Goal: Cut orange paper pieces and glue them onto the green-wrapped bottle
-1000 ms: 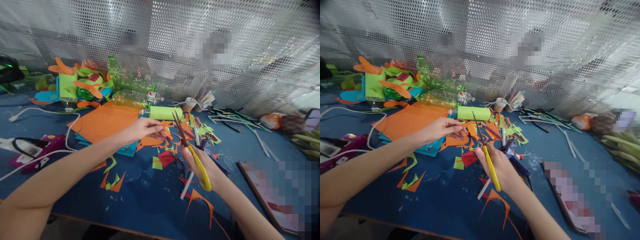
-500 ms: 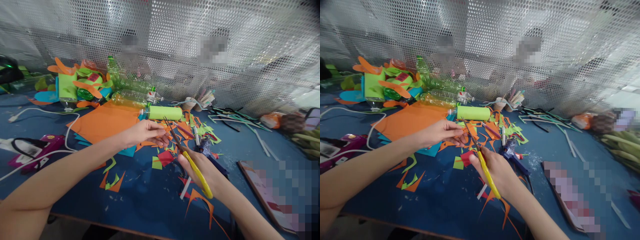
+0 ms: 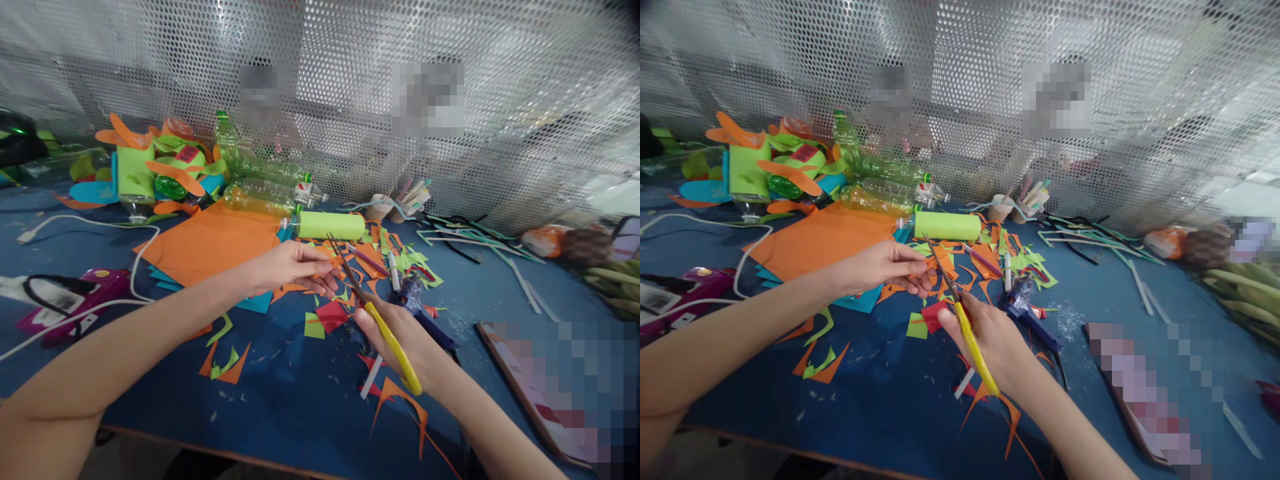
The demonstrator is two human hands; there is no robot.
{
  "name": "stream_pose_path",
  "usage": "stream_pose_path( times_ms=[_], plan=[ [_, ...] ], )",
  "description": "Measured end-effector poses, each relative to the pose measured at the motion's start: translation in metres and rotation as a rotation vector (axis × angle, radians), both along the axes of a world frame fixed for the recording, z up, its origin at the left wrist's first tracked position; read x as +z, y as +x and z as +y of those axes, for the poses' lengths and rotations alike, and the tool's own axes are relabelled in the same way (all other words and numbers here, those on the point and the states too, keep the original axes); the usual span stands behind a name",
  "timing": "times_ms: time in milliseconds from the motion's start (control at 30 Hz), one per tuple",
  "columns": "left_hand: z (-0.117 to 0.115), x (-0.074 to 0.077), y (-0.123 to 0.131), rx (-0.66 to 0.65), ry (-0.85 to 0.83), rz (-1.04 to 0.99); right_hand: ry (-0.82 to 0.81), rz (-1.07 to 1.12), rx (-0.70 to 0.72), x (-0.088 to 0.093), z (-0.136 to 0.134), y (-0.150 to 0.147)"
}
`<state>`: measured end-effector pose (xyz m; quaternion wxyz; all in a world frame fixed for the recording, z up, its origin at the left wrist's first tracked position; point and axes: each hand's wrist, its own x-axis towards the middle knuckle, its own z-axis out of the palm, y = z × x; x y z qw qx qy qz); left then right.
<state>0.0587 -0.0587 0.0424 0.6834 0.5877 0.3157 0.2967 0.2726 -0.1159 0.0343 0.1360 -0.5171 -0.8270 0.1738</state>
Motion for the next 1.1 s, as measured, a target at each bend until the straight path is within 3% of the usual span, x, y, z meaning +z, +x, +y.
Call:
stream_pose_path(
  times_ms=[367, 933, 1100],
  plan=[
    [0.004, -0.007, 0.000, -0.002, -0.069, -0.023, -0.029, 0.020, -0.043, -0.013, 0.004, 0.000],
    [0.015, -0.025, -0.003, -0.020, -0.085, -0.055, -0.004, 0.073, -0.081, -0.016, 0.006, -0.004],
    [0.015, -0.026, -0.003, 0.004, -0.051, -0.017, 0.040, -0.067, -0.158, -0.018, 0.013, -0.001]
  ],
)
